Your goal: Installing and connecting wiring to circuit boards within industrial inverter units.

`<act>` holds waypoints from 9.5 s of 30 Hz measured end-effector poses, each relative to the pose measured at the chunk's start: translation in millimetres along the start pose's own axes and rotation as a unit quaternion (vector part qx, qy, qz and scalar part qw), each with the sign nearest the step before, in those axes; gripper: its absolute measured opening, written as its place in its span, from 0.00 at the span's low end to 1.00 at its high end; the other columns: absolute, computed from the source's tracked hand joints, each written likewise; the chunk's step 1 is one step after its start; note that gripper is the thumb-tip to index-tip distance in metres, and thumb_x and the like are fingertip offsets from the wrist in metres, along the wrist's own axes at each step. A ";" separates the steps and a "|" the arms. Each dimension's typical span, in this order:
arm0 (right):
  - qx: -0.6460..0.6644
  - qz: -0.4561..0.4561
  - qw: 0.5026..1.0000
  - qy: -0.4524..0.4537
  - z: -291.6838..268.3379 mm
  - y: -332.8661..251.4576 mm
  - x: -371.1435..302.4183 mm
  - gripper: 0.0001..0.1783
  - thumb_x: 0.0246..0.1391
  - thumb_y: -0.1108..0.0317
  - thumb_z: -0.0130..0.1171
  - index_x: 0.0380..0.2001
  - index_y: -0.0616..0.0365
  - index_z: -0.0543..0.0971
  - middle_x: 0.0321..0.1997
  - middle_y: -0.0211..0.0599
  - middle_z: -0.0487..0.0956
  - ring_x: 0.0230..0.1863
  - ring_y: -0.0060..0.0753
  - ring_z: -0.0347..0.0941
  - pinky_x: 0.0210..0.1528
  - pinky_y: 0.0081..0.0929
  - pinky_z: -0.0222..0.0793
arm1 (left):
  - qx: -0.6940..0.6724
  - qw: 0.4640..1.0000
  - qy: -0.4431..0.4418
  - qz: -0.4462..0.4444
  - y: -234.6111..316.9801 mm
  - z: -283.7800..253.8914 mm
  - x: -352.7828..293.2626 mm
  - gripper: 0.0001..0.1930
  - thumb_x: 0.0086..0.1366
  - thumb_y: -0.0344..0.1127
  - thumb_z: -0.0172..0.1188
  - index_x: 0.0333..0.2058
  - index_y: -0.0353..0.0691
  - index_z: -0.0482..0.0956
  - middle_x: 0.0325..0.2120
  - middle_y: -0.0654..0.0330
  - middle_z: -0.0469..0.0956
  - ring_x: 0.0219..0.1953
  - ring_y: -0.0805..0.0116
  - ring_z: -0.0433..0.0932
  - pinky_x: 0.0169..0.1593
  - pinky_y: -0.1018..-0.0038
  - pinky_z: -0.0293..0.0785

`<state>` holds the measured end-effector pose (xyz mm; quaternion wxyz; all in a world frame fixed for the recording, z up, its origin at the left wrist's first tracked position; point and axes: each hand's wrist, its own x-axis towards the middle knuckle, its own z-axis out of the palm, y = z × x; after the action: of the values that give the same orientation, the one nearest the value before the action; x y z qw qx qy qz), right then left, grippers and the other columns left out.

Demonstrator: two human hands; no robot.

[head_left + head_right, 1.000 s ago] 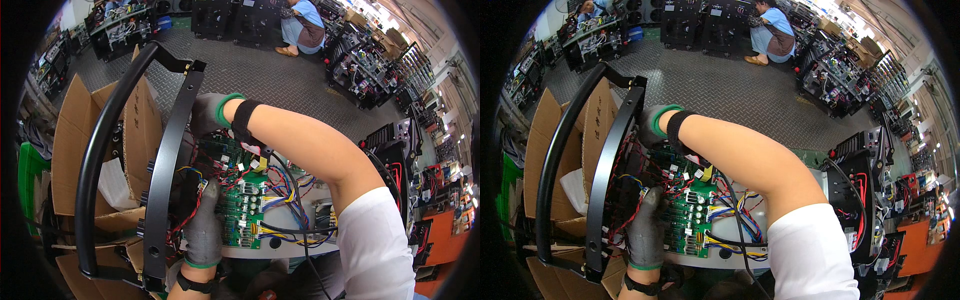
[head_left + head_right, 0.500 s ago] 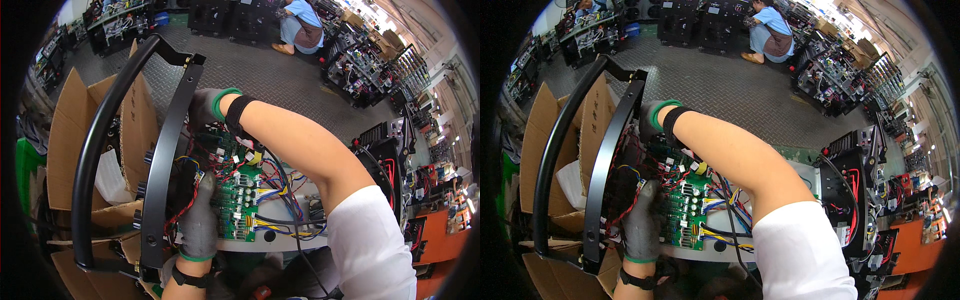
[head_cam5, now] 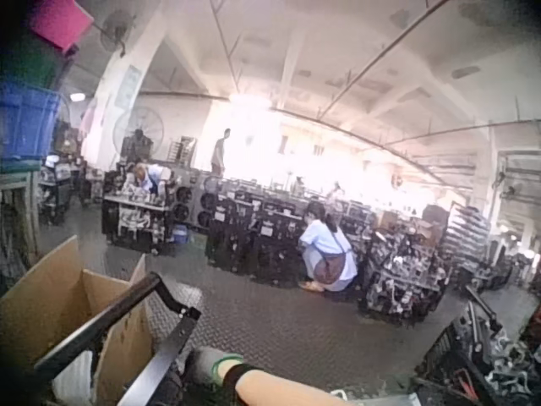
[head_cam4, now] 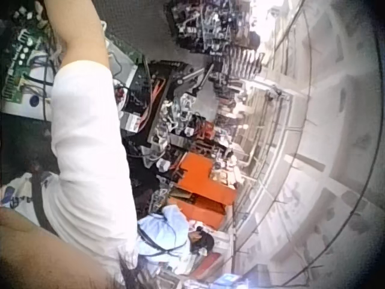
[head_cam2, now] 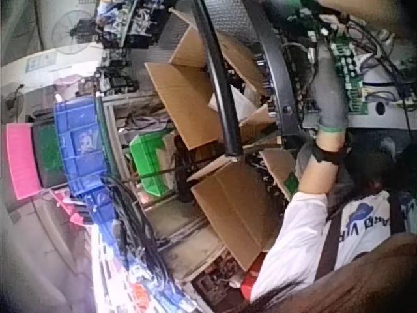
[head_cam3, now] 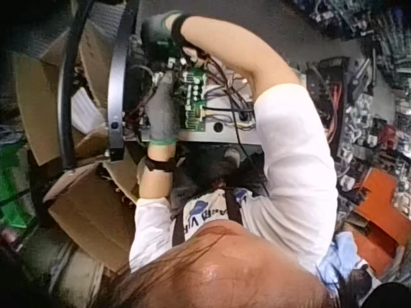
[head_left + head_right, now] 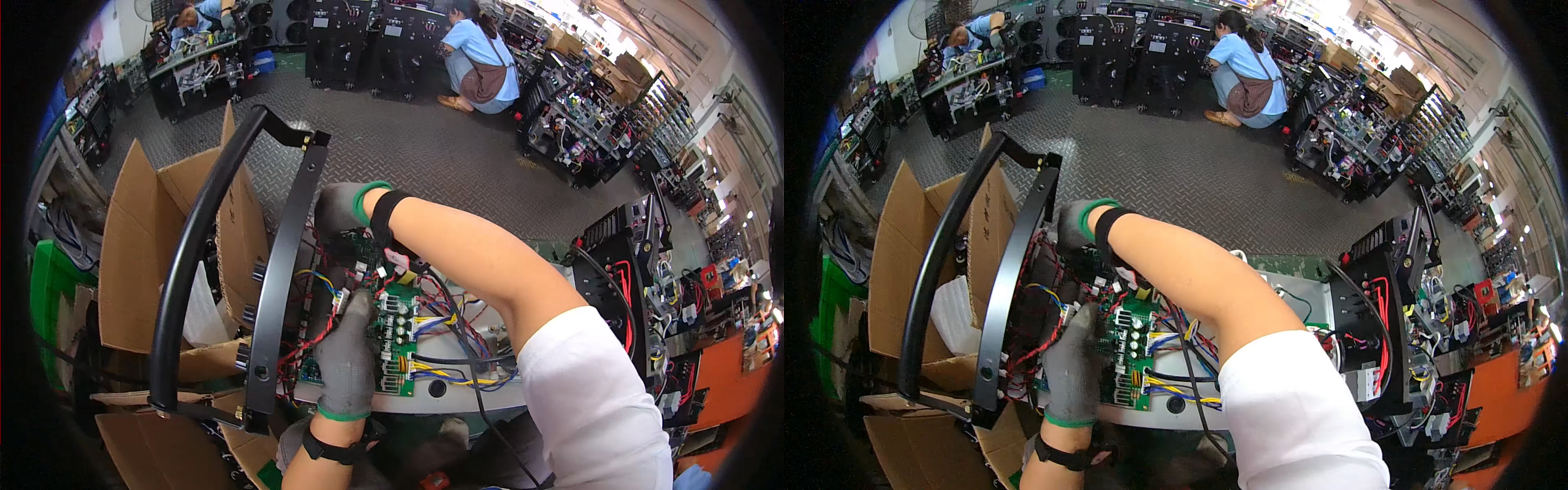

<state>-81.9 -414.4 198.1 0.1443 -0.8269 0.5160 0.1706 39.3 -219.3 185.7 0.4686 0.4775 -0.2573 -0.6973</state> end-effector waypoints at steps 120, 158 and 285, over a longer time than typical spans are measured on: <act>-0.142 -0.154 0.971 0.119 12.2 -45.3 -49.9 0.14 0.45 0.64 0.58 0.39 0.49 0.81 0.39 0.38 0.81 0.40 0.44 0.79 0.37 0.40 0.75 | 0.077 0.986 0.040 0.144 -39.9 -40.4 1.6 0.18 0.71 0.45 0.42 0.57 0.52 0.66 0.52 0.64 0.70 0.45 0.74 0.72 0.39 0.81 0.72; -0.147 -0.178 0.961 0.150 9.0 -38.5 -45.4 0.11 0.44 0.64 0.58 0.32 0.53 0.83 0.33 0.43 0.81 0.36 0.45 0.79 0.35 0.39 0.75 | -0.067 0.994 0.053 0.074 -26.9 -28.4 3.4 0.20 0.71 0.38 0.42 0.60 0.46 0.62 0.54 0.61 0.68 0.51 0.73 0.70 0.46 0.82 0.70; 0.459 0.015 0.789 0.407 119.0 -155.1 -307.5 0.13 0.53 0.67 0.59 0.43 0.54 0.78 0.34 0.40 0.78 0.32 0.39 0.74 0.36 0.31 0.70 | -0.076 0.977 0.125 0.157 -52.0 -79.3 -89.3 0.16 0.61 0.33 0.57 0.47 0.39 0.69 0.35 0.62 0.74 0.33 0.76 0.74 0.29 0.82 0.71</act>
<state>-83.6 -51.7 233.3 0.2808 -0.6484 0.5564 -0.4371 99.4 -109.6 149.1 0.6355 0.4772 -0.2147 -0.5677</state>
